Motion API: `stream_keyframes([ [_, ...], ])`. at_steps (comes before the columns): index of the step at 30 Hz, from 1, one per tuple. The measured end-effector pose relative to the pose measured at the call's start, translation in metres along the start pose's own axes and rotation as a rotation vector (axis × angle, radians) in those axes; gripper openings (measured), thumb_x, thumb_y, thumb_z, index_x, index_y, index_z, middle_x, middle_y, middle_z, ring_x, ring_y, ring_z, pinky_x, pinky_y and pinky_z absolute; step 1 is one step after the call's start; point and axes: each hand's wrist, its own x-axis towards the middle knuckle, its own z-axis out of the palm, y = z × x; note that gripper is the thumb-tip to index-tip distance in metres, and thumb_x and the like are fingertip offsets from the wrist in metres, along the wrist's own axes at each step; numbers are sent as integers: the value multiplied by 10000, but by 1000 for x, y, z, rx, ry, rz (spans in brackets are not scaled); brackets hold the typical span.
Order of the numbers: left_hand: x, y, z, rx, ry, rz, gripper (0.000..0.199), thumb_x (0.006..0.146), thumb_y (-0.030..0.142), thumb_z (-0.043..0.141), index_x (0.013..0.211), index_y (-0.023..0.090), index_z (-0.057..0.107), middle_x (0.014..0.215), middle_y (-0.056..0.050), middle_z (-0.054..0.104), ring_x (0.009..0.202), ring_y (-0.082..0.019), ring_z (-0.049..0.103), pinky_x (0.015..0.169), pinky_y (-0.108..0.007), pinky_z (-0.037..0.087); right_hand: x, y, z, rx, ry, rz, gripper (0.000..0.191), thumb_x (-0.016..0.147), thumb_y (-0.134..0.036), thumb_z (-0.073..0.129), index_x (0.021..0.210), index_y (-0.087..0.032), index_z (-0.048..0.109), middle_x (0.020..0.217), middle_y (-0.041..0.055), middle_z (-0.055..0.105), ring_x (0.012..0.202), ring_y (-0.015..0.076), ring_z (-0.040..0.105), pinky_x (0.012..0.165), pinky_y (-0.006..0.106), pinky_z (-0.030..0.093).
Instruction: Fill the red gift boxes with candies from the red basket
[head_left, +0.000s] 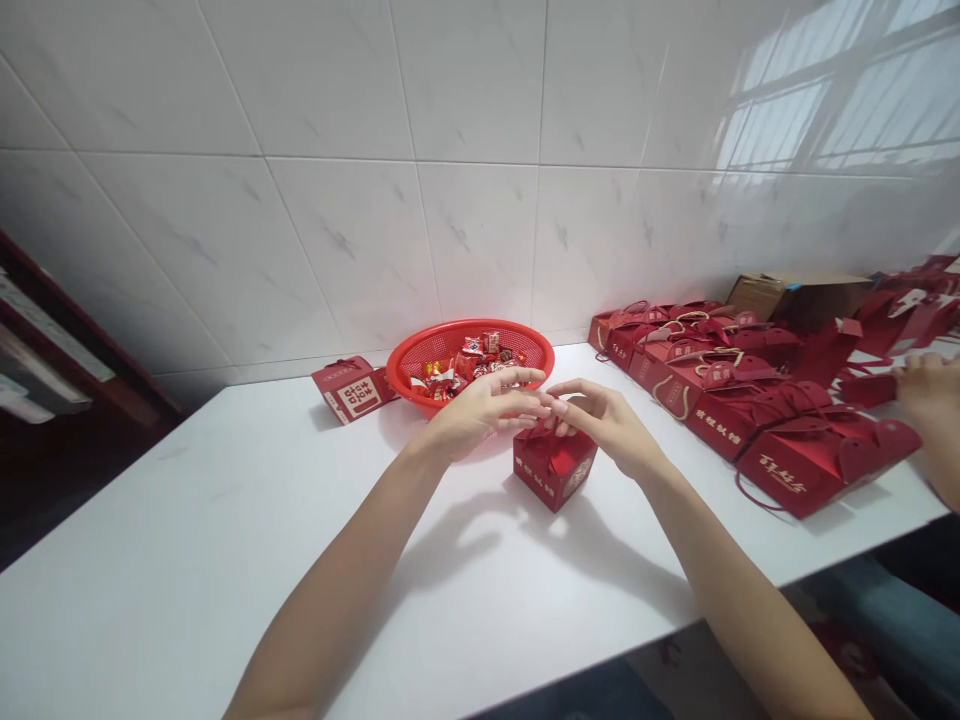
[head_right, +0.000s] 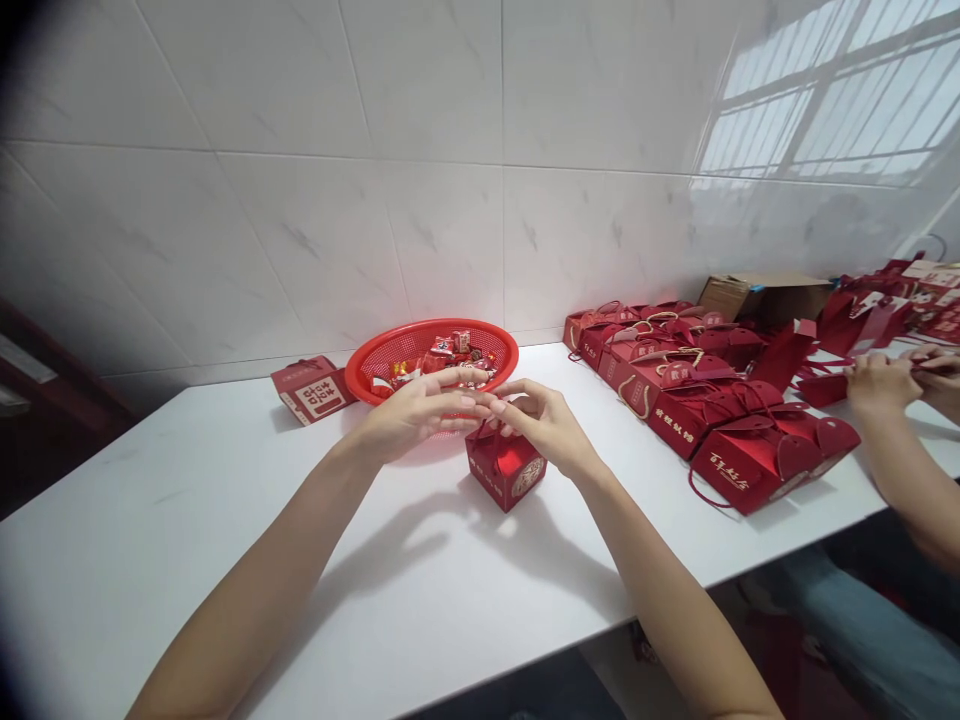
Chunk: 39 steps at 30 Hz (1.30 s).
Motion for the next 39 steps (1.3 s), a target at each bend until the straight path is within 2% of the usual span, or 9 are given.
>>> stream_keyframes([
  [9, 8, -21, 8, 480, 161, 237, 649, 742, 333, 783, 1322, 178, 537, 1230, -116, 665, 1166, -257, 613, 963, -381, 495, 3, -2, 5, 143, 145, -52, 373, 724, -409, 775, 1012, -215, 639, 663, -27, 638, 652, 165, 624, 679, 321, 517],
  [14, 17, -49, 24, 954, 98, 166, 242, 773, 334, 707, 957, 198, 627, 1036, -66, 650, 1078, -292, 591, 853, -377, 496, -1, -3, 5, 157, 84, -49, 298, 735, -329, 730, 985, -202, 632, 662, -34, 619, 652, 154, 617, 719, 322, 507],
  [18, 23, -59, 27, 985, 51, 142, 151, 844, 313, 600, 934, 194, 620, 1061, -87, 620, 1100, -284, 579, 895, -376, 489, -3, -1, -4, -47, 32, -99, 309, 710, -231, 676, 1013, -201, 624, 690, -43, 575, 669, 149, 586, 694, 300, 473],
  [22, 29, -65, 25, 881, 10, 254, 472, 811, 482, 679, 1178, 197, 592, 1218, -107, 604, 1175, -301, 548, 996, -419, 458, -3, 2, -21, -502, 139, -267, 351, 726, -102, 536, 1043, -222, 627, 721, -24, 558, 702, 165, 558, 725, 311, 459],
  [26, 38, -97, 27, 684, 95, 415, 587, 819, 537, 639, 1284, 200, 514, 1343, -120, 560, 1229, -274, 526, 1036, -403, 442, -1, -4, -42, -773, 329, -368, 315, 759, -73, 495, 993, -217, 650, 768, 28, 591, 721, 195, 573, 699, 321, 464],
  [28, 41, -119, 29, 619, 195, 396, 336, 880, 511, 527, 988, 198, 580, 1083, -79, 626, 1016, -230, 591, 872, -349, 498, 2, -11, -56, -801, 389, -387, 283, 770, -83, 509, 964, -220, 663, 795, 41, 631, 731, 198, 597, 711, 325, 483],
  [32, 41, -145, 33, 727, 83, 227, 478, 945, 501, 371, 567, 219, 288, 567, 26, 332, 588, -148, 409, 636, -303, 389, 15, -37, -99, -765, 459, -408, 239, 734, -98, 546, 878, -209, 701, 854, 45, 711, 771, 198, 642, 743, 333, 522],
  [36, 36, -144, 33, 792, 4, 248, 315, 988, 405, 302, 900, 224, 545, 593, 47, 407, 600, -169, 469, 666, -307, 385, 30, -81, -155, -624, 601, -414, 197, 670, -47, 610, 779, -162, 727, 707, 25, 695, 665, 170, 637, 632, 295, 500],
  [39, 35, -140, 33, 778, -30, 290, 337, 959, 318, 363, 1252, 215, 495, 745, 24, 558, 660, -171, 536, 687, -301, 418, 33, -116, -189, -581, 757, -360, 182, 645, 33, 666, 725, -121, 719, 621, 18, 657, 575, 120, 576, 580, 271, 445],
])
